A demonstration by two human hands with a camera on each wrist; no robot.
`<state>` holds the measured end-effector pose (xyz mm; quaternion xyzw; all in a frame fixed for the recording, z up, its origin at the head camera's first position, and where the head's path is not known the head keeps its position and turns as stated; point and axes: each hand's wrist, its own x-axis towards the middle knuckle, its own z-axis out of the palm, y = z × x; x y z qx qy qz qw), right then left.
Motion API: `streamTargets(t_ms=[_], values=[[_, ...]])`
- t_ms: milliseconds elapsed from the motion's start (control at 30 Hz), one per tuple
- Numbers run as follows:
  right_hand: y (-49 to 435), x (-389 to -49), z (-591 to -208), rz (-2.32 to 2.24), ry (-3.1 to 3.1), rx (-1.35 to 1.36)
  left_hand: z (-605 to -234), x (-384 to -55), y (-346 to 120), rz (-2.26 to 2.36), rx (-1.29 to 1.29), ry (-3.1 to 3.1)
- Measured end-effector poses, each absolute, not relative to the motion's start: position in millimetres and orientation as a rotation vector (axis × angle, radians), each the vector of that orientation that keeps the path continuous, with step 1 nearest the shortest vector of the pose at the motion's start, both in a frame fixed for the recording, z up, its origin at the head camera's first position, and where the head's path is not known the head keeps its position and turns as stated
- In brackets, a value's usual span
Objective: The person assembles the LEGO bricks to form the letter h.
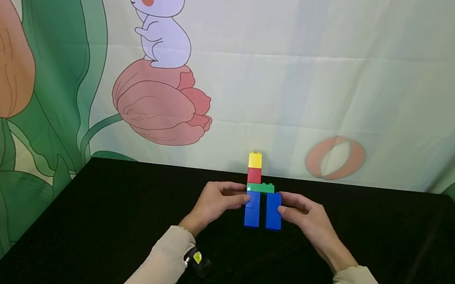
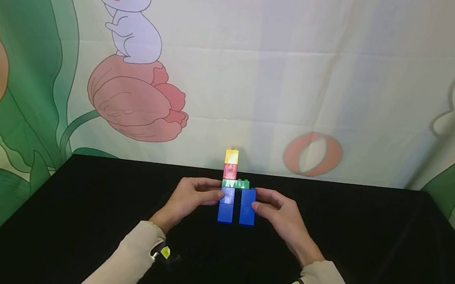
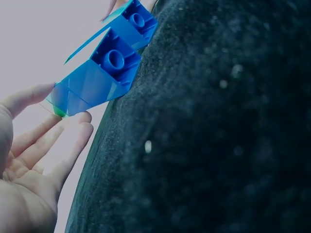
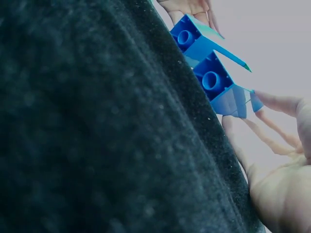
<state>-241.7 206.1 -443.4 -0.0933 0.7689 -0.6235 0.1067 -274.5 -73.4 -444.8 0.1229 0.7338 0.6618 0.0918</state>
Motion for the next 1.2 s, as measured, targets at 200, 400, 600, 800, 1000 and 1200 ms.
streamTargets(t_ms=[200,400,600,800,1000,1200], values=[[205.6,-241.8,-442.7,-1.829,2.256,-0.269,-445.4,-274.4,-74.5,1.968,0.369,2.159],[205.8,-242.4,-443.2,-1.788,2.276,-0.26,-445.6,-274.5,-74.8,1.963,0.374,2.153],[205.1,-242.9,-444.3,-1.745,2.319,-0.24,-446.2,-273.6,-75.3,1.951,0.393,2.152],[203.7,-243.3,-445.5,-1.732,2.329,-0.207,-448.6,-273.8,-75.3,1.929,0.392,2.16],[203.8,-244.7,-447.4,-1.715,2.339,-0.191,-449.4,-274.6,-74.7,1.909,0.384,2.17],[201.1,-246.0,-446.9,-1.687,2.353,-0.164,-448.8,-274.8,-75.8,1.877,0.351,2.205]])
